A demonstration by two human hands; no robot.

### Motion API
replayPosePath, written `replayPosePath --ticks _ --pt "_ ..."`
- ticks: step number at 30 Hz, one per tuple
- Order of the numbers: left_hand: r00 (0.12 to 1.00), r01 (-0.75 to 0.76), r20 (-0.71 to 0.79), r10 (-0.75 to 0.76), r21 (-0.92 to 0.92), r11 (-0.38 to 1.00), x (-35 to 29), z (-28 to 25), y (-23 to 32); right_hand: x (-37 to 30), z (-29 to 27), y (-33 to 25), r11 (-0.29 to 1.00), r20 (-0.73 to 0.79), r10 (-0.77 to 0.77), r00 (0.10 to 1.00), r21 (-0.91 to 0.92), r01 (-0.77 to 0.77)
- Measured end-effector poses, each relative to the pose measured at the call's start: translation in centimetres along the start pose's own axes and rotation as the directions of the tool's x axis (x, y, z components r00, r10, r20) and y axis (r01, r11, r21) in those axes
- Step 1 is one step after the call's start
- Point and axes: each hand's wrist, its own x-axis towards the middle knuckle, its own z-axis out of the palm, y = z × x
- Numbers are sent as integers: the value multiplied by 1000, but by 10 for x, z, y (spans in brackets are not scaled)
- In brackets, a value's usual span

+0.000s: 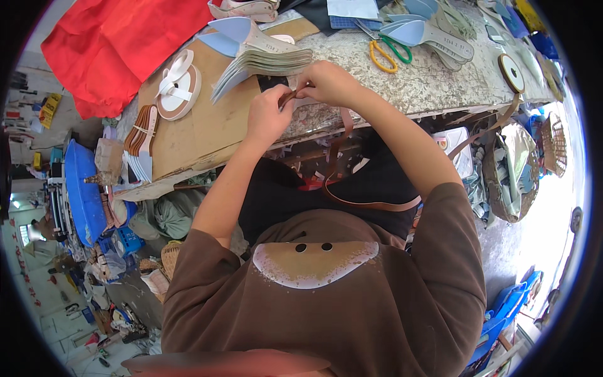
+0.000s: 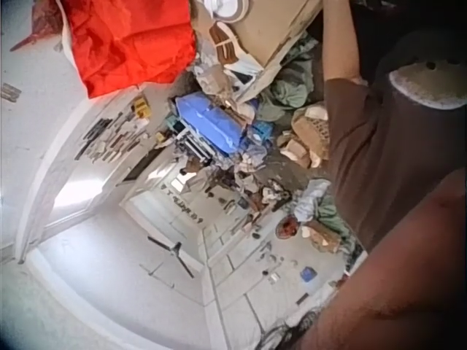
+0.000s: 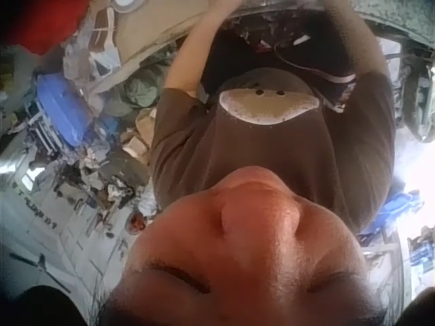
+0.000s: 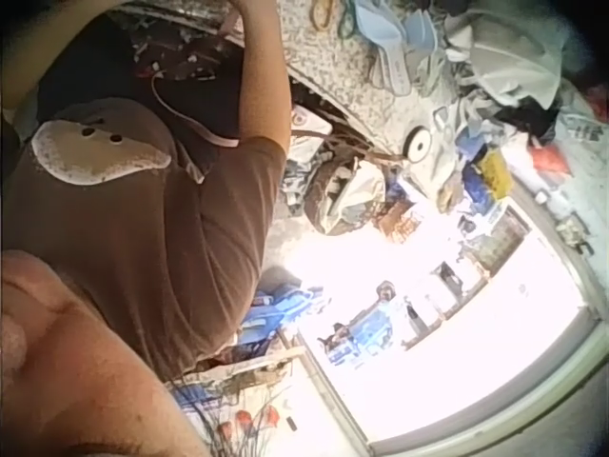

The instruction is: Cutting and attaching trim to shoe soles in a factory setting.

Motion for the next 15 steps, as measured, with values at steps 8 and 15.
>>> replayPosePath --ticks 8,15 --pt "996 -58 66 59 -23 998 11 -5 -4 6 -2 -8 944 61 310 949 96 -315" --pt "973 -117 207 103 60 991 23 -10 -2 7 -3 -4 948 131 315 940 8 -318"
